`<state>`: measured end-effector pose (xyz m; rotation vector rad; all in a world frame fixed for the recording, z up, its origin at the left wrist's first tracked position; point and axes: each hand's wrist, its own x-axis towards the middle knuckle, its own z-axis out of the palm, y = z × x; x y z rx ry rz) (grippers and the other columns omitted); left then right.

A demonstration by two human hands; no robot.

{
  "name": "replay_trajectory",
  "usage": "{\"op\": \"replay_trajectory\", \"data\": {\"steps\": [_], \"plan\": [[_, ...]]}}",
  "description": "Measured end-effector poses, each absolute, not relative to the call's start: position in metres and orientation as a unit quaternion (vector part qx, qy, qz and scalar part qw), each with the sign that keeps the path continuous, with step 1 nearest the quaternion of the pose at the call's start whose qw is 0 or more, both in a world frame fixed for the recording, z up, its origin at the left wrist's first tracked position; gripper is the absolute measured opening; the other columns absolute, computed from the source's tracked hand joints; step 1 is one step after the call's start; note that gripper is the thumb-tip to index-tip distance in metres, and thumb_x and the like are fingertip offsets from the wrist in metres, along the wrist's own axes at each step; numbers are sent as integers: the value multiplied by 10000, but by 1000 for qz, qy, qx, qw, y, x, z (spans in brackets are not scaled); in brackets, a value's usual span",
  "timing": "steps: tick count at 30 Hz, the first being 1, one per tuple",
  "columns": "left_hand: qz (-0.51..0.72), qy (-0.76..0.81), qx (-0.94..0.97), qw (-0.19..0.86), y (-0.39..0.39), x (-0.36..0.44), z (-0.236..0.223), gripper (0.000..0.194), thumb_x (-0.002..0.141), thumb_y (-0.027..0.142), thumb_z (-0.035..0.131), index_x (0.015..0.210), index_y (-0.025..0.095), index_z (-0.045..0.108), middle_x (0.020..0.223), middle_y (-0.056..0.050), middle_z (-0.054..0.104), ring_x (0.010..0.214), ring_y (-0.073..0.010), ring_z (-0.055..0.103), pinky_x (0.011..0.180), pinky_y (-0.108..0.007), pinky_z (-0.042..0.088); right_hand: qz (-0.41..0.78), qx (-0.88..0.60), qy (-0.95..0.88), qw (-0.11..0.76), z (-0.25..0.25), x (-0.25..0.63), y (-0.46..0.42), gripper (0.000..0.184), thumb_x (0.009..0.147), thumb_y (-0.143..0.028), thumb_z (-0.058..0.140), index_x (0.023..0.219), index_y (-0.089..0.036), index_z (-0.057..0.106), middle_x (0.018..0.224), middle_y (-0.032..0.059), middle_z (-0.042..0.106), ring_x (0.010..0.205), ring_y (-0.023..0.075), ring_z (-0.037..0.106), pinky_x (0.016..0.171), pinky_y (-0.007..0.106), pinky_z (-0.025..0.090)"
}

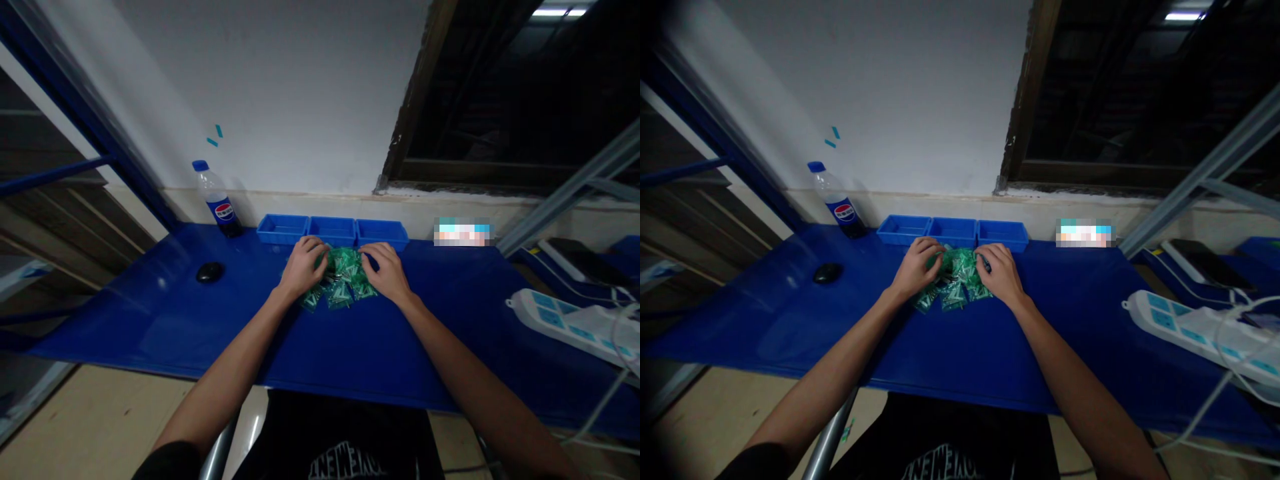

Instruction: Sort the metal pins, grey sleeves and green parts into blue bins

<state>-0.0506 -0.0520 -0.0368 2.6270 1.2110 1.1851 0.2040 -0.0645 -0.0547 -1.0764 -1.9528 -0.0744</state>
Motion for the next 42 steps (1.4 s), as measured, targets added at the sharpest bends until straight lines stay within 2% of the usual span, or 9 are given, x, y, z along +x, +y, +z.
{"op": "replay_trajectory", "data": {"steps": [14, 17, 21, 25, 28, 30, 33, 37, 42], "plan": [[355, 344, 869, 7, -52, -51, -35, 215, 1004, 198, 516, 1077, 182, 717, 1085, -112, 694, 1138, -259, 603, 1042, -465, 541, -13, -441, -795, 415, -56, 207, -64, 251, 984, -229, 513, 1092, -231, 740, 1121, 88, 771, 1081, 281, 674, 993, 460, 505], [337, 346, 875, 9, -51, -51, -37, 217, 998, 195, 523, 1090, 192, 719, 1089, -108, 700, 1174, -269, 597, 1058, -488, 531, -10, -452, -795, 405, -52, 211, -64, 273, 988, -229, 495, 1119, -221, 734, 1078, 84, 762, 971, 250, 691, 927, 401, 511], [340, 332, 880, 1, -49, -51, -39, 206, 991, 181, 540, 1090, 188, 721, 1073, -109, 708, 1177, -274, 589, 1051, -495, 532, 40, -503, -792, 344, -43, 224, -66, 211, 988, -357, 565, 1057, -235, 723, 780, 11, 690, 678, 184, 627, 685, 315, 451], [355, 310, 882, -15, -50, -49, -40, 191, 989, 168, 553, 1072, 172, 724, 1046, -113, 713, 1137, -277, 598, 1020, -491, 547, 123, -531, -806, 231, -33, 241, -68, 434, 810, -641, 770, 821, -226, 644, 580, -44, 550, 552, 149, 522, 558, 291, 307], [352, 303, 885, -22, -51, -46, -39, 195, 990, 170, 553, 1073, 164, 730, 1059, -120, 720, 1144, -284, 597, 1028, -492, 544, 187, -513, -817, 186, -30, 248, -69, 563, 658, -686, 870, 894, -227, 645, 590, -58, 537, 553, 142, 477, 552, 289, 262], [351, 303, 886, -25, -52, -45, -38, 199, 991, 178, 553, 1071, 162, 734, 1075, -126, 723, 1149, -288, 596, 1036, -492, 541, 222, -493, -824, 173, -30, 250, -68, 599, 642, -665, 889, 990, -229, 671, 603, -67, 520, 554, 137, 448, 559, 289, 246], [350, 301, 887, -28, -54, -43, -37, 206, 995, 188, 548, 1063, 158, 741, 1081, -131, 726, 1151, -293, 594, 1044, -493, 537, 261, -467, -826, 177, -34, 249, -65, 577, 660, -632, 887, 1015, -221, 691, 598, -84, 464, 552, 124, 402, 565, 283, 233], [351, 297, 888, -30, -56, -41, -36, 214, 993, 190, 549, 1072, 157, 745, 1076, -134, 730, 1170, -303, 585, 1046, -503, 532, 318, -455, -799, 228, -41, 248, -62, 521, 623, -597, 911, 829, -206, 635, 599, -98, 431, 567, 106, 385, 562, 261, 246], [384, 293, 875, 12, -61, -35, -33, 223, 1026, 263, 554, 1086, 161, 743, 1068, -123, 742, 1160, -285, 595, 1054, -484, 507, 469, -417, -724, 287, -41, 241, -65, 467, 633, -540, 922, 769, -205, 627, 630, -56, 585, 545, 113, 505, 528, 254, 363]]}}
